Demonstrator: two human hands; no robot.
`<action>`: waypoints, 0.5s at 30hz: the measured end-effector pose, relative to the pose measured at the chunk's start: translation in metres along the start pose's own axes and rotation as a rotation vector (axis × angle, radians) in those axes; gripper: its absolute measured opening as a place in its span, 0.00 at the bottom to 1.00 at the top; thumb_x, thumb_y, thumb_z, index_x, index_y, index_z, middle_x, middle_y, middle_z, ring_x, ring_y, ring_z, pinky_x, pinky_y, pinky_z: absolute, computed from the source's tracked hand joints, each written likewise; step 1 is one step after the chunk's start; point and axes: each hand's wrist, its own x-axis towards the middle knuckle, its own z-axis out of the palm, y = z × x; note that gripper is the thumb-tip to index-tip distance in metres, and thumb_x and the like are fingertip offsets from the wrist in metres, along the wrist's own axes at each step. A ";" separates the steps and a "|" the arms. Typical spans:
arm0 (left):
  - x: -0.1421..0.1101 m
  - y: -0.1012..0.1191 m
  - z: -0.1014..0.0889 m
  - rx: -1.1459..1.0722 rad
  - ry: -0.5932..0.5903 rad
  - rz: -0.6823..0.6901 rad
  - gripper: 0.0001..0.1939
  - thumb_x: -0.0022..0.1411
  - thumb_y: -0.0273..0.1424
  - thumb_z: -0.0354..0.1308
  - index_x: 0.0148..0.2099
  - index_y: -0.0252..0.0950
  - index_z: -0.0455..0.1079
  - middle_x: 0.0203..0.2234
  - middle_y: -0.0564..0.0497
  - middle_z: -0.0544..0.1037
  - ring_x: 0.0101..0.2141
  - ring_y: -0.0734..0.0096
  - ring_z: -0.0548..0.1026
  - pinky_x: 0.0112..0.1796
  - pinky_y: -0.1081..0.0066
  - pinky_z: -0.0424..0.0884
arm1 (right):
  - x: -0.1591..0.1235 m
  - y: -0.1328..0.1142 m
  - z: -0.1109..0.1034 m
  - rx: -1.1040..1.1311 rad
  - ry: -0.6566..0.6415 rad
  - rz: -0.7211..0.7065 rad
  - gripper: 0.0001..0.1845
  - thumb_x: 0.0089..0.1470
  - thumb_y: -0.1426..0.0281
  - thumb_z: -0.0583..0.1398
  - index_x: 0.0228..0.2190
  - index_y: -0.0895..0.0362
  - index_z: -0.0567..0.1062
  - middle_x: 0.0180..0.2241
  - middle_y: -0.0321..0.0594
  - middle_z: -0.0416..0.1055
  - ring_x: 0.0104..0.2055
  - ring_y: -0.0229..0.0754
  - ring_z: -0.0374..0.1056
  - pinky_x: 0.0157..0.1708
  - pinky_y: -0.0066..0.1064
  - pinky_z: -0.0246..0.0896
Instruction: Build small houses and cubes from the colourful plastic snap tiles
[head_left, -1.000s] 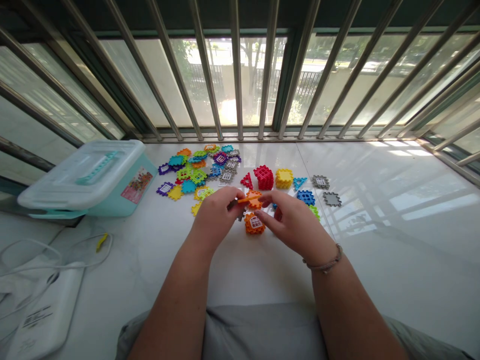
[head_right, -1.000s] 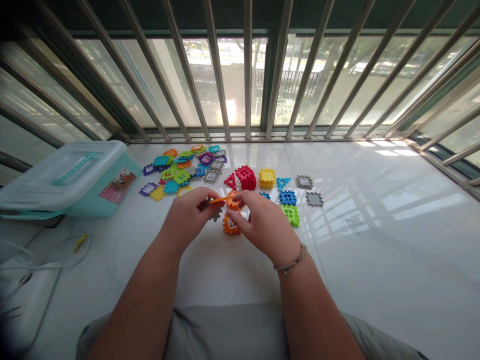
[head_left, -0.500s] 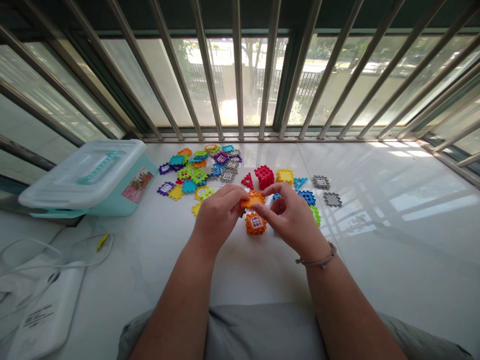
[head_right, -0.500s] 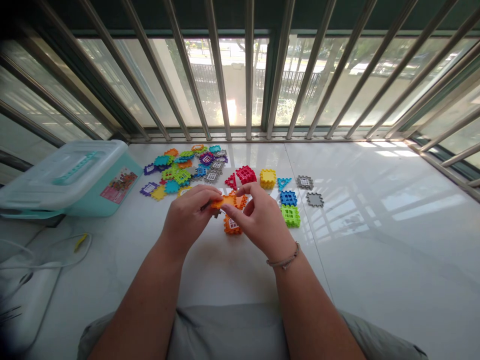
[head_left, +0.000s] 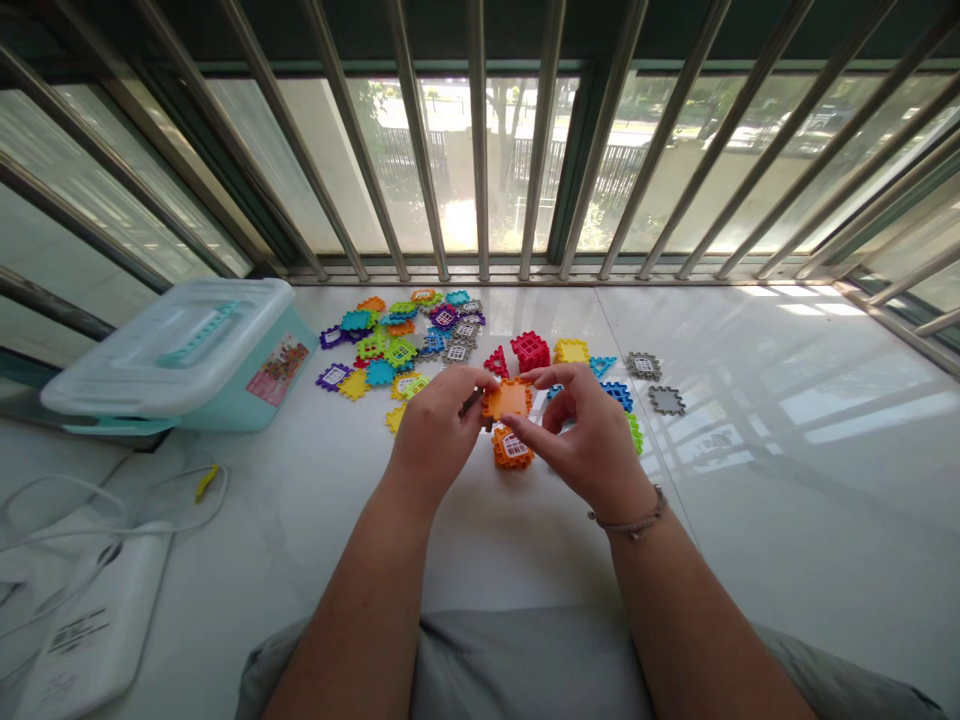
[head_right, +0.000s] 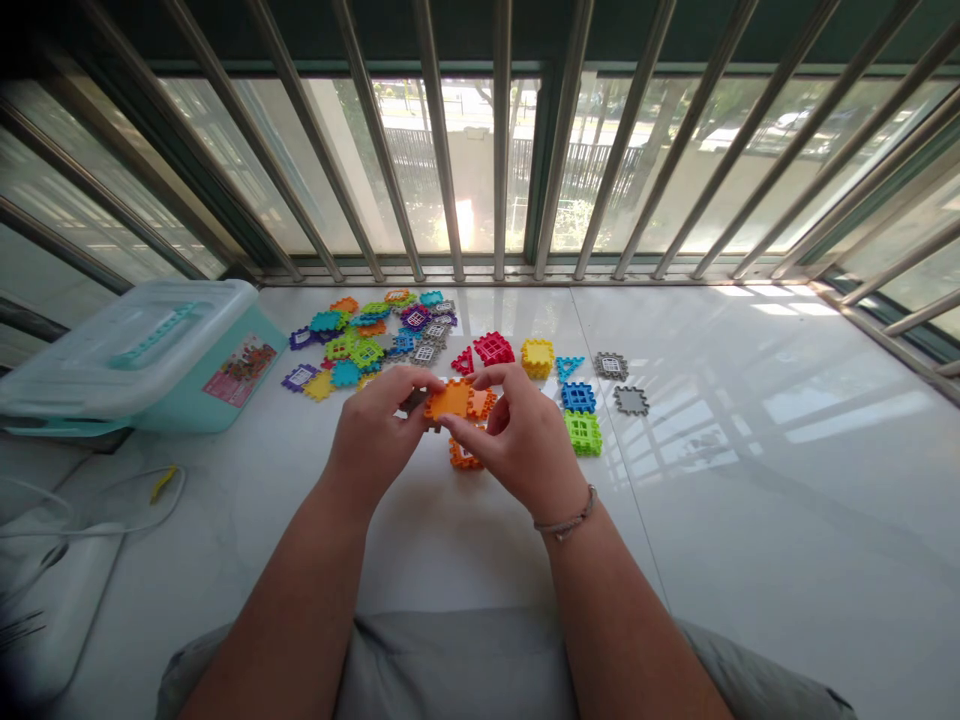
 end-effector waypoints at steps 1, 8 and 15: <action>0.000 0.001 0.000 0.000 -0.009 -0.039 0.11 0.70 0.22 0.60 0.48 0.41 0.78 0.44 0.49 0.87 0.43 0.66 0.84 0.45 0.69 0.79 | 0.000 0.000 0.000 -0.004 0.015 -0.007 0.24 0.60 0.52 0.75 0.46 0.49 0.72 0.46 0.38 0.84 0.25 0.35 0.71 0.28 0.31 0.67; 0.001 0.009 -0.004 -0.071 0.036 -0.263 0.12 0.76 0.39 0.61 0.55 0.41 0.78 0.37 0.52 0.85 0.28 0.72 0.79 0.33 0.73 0.74 | -0.001 -0.004 -0.004 0.015 0.101 0.007 0.25 0.61 0.51 0.74 0.45 0.49 0.68 0.56 0.43 0.83 0.24 0.33 0.70 0.27 0.31 0.68; 0.003 0.006 -0.003 -0.375 -0.053 -0.511 0.25 0.74 0.56 0.60 0.40 0.38 0.79 0.29 0.50 0.80 0.27 0.70 0.75 0.27 0.72 0.68 | 0.000 0.000 -0.004 0.112 0.010 -0.037 0.28 0.61 0.50 0.75 0.45 0.48 0.66 0.59 0.43 0.83 0.24 0.33 0.71 0.28 0.33 0.71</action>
